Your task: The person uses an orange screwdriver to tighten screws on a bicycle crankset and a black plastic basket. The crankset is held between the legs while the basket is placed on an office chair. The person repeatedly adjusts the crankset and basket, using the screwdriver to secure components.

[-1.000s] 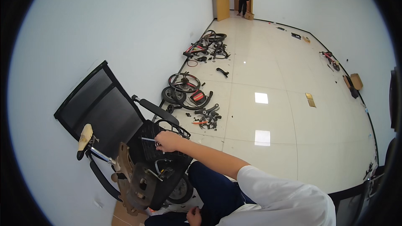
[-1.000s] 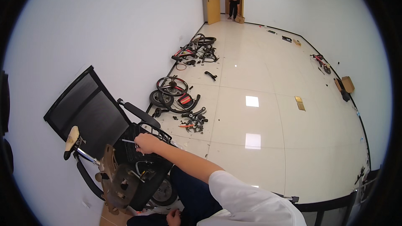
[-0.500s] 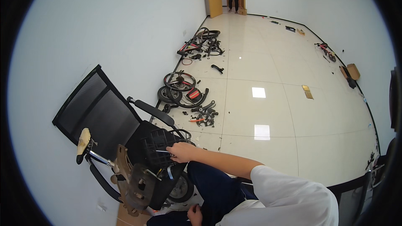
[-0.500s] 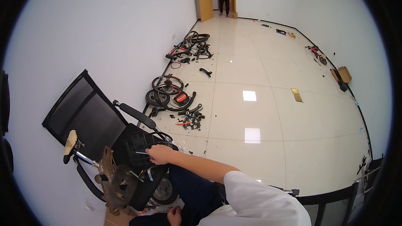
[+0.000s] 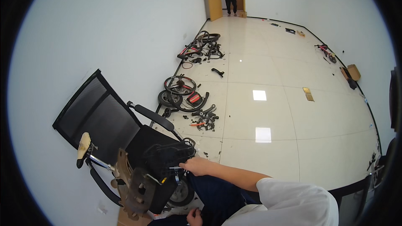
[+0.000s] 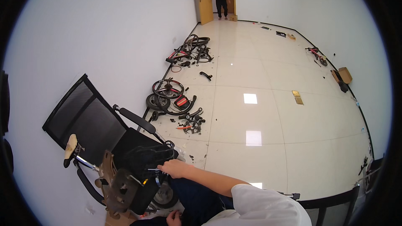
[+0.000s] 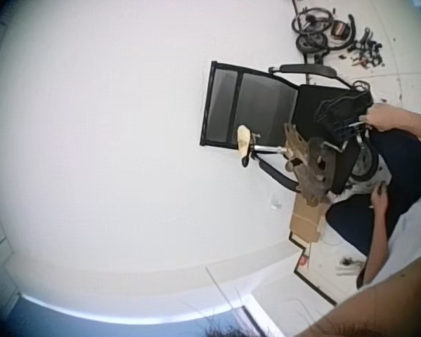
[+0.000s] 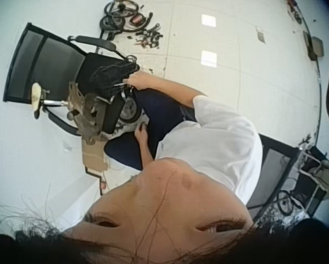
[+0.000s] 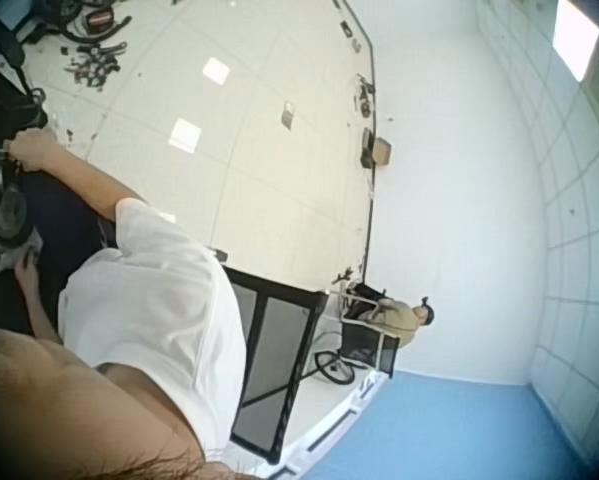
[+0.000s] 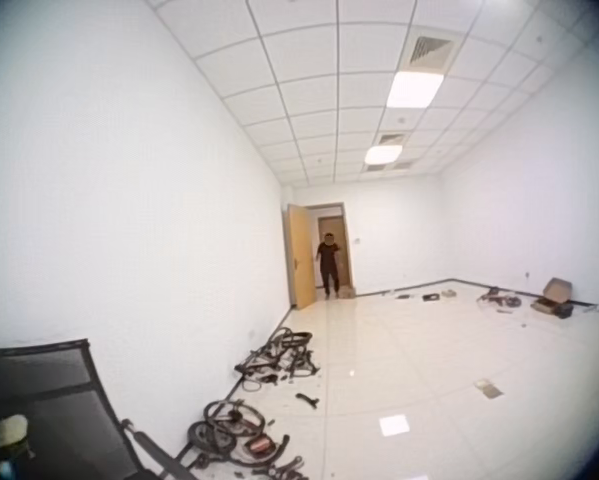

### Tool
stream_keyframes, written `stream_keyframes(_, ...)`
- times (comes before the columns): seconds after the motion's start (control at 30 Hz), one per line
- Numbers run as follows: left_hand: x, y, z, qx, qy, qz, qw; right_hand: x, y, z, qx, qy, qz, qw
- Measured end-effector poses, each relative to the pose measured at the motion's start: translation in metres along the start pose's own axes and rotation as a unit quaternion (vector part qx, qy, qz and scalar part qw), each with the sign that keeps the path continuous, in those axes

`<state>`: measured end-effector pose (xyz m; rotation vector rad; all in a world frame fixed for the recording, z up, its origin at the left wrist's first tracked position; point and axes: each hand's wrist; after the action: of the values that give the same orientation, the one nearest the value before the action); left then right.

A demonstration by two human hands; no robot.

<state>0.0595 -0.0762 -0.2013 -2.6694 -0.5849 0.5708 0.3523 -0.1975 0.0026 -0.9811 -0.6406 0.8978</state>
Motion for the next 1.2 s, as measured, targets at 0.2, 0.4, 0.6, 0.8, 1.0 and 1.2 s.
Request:
stream_keyframes(0.2, 0.026, -0.024, -0.136, -0.088, 0.114, -0.123, 0.982, -0.001, 0.013, 0.016, 0.022, -0.021, -0.078, 0.997)
stream_keyframes(0.4, 0.077, -0.046, -0.257, 0.041, 0.279, -0.123, 0.952, 0.006, 0.024, 0.015, 0.032, -0.04, -0.149, 0.988)
stream_keyframes(0.6, 0.104, -0.049, -0.256, 0.124, 0.295, -0.077, 0.944, 0.01, 0.037, 0.011, 0.045, -0.045, -0.156, 0.986)
stream_keyframes(0.8, 0.108, -0.049, -0.249, 0.159, 0.353, -0.117, 0.915, 0.012, 0.037, 0.004, 0.079, -0.053, -0.169, 0.981)
stream_keyframes(1.0, 0.1, -0.048, -0.252, 0.118, 0.336, -0.176, 0.917, 0.002, 0.024, 0.013, 0.072, -0.071, -0.262, 0.96)
stream_keyframes(1.2, 0.096, -0.045, -0.244, 0.018, 0.283, -0.183, 0.941, 0.002, 0.031, 0.013, 0.027, -0.067, -0.237, 0.969)
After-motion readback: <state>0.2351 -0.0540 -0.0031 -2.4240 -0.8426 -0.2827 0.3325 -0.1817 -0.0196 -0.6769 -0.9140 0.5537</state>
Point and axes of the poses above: each hand's wrist, its own x-axis towards the middle knuckle, its own y-axis out of the palm, z = x × y, and after that the axes turned 3 degrees about y, right-handed
